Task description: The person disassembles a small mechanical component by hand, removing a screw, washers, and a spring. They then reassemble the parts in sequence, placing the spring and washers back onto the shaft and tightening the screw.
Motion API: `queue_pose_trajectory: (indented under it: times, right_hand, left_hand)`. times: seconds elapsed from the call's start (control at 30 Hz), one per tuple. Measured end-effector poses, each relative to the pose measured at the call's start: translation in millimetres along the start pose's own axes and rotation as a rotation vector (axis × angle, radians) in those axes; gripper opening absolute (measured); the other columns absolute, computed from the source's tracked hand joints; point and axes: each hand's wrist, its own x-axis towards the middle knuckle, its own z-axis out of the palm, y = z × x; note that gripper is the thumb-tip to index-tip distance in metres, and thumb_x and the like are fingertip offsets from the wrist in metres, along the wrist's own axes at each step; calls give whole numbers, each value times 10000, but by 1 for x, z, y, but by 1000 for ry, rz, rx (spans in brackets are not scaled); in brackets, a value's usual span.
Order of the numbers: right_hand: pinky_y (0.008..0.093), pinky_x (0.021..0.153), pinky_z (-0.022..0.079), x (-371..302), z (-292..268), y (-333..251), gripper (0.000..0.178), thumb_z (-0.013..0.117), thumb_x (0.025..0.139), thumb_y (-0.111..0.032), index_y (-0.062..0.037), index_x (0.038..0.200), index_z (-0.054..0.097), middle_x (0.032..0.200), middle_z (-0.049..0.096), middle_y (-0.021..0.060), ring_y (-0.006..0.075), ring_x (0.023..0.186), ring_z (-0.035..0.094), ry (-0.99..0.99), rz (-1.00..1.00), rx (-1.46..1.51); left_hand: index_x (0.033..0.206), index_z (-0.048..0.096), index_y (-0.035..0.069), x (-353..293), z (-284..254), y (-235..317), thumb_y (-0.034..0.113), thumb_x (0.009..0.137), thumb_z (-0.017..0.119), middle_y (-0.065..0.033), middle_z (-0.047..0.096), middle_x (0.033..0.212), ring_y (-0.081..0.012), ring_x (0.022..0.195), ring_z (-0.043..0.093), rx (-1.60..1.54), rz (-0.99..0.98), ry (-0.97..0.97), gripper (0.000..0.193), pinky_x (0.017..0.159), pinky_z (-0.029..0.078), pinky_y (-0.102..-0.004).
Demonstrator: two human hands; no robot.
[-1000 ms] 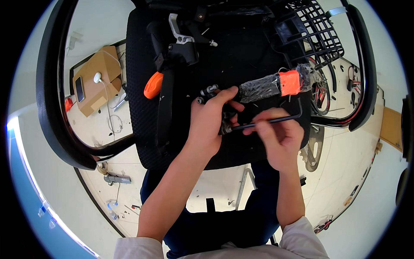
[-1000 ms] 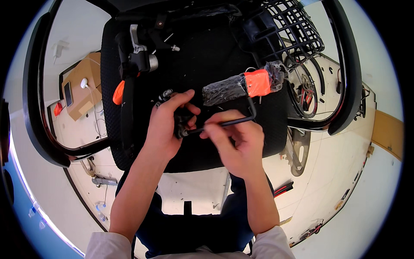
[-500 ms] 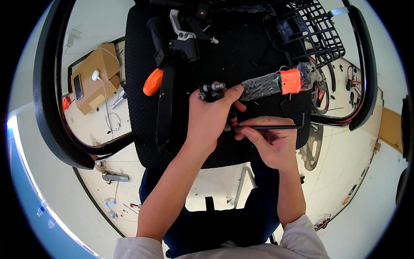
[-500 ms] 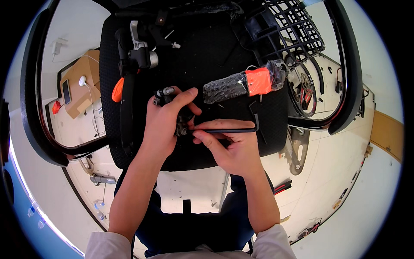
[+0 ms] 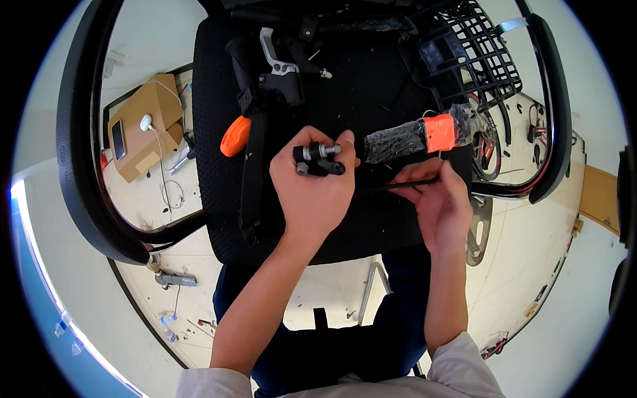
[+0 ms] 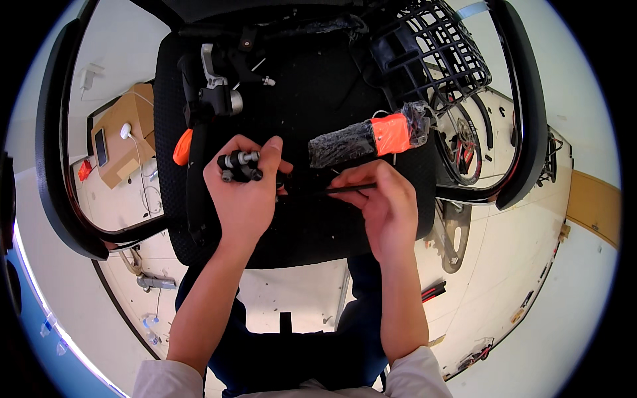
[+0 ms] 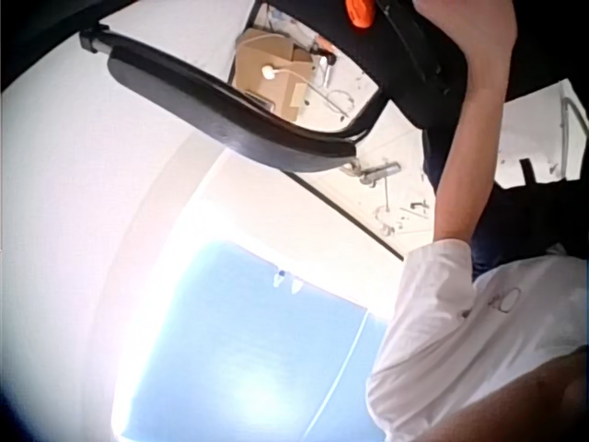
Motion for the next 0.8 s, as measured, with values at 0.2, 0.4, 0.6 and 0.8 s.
queue_pose_trajectory:
  times: [0.2,0.4,0.6,0.8]
  right_hand:
    - [325,697,352,8,39,-8,376,452,962,-318,-115,670,328,647,263,-1,148,614,266,326,-43,617]
    - [278,519,207,15,23,0,386,512,854,-137,-148,576,244,556,187,-34,105,524,166,392,-88,585]
    - [286,435,112,19,28,-1,402,503,824,-115,-163,559,205,513,149,-49,95,459,96,416,-122,569]
    - [265,400,83,23,46,-5,544,612,926,-224,-161,545,229,490,168,-81,50,414,103,536,-154,272]
  left_hand:
    - [647,493,46,-11,23,-17,68,783,743,-21,441,513,-55,443,411,83,482,205,285,433,350,-217]
    - [640,487,46,-22,32,-18,-80,694,712,-45,508,563,-152,453,469,40,720,115,263,447,365,-242]
    - [661,481,14,-27,34,-11,63,843,703,-16,537,551,-36,504,508,-79,267,117,292,469,389,-204]
    - [680,483,14,-23,24,-8,93,873,684,-59,612,587,-72,551,609,-181,-14,24,290,463,446,-190]
